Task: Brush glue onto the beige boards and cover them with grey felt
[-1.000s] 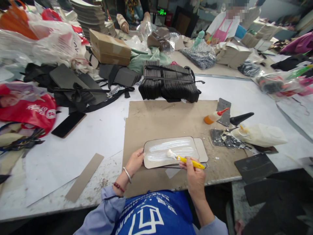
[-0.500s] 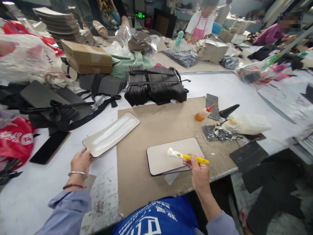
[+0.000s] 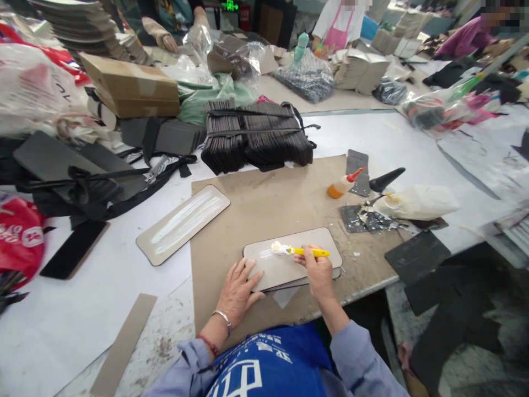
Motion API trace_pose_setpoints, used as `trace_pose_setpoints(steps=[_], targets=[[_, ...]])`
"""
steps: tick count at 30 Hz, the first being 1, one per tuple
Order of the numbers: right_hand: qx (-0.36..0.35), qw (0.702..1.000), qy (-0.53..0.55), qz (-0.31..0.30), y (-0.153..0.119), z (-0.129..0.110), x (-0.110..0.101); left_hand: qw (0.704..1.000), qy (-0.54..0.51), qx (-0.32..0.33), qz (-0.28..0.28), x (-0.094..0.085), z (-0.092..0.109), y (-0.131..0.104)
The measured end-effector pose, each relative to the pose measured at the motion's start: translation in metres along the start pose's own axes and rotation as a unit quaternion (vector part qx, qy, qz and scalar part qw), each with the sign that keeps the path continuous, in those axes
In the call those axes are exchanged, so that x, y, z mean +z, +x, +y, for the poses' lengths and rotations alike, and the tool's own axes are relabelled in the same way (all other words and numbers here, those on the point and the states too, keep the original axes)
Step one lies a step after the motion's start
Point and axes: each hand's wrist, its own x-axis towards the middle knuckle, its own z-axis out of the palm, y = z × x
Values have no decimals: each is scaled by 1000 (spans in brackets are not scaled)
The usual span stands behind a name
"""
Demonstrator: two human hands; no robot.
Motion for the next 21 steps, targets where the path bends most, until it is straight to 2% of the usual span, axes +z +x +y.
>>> trace_pose_setpoints(steps=[5, 9, 12, 14, 17, 19, 21], targets=[[-59, 992, -67, 87, 46, -7, -55, 1000, 8, 0, -12, -1, -6, -3], [-86, 983, -98, 126, 63, -20, -77, 1000, -7, -8, -15, 2, -5, -4], [-122, 975, -139, 121, 49, -35, -86, 998, -51, -21, 8, 5, -5, -4], [-179, 955, -206, 114, 30, -42, -92, 991, -96, -73, 50, 8, -4, -3], [-301, 889, -330, 100, -2, -37, -96, 957, -162, -219, 95, 9, -2, 1], [-356, 843, -397, 64, -21, -24, -90, 929, -209, -298, 74, 10, -1, 5], [-388, 807, -444, 27, -38, -9, -76, 910, -245, -332, 44, 9, 1, 8]])
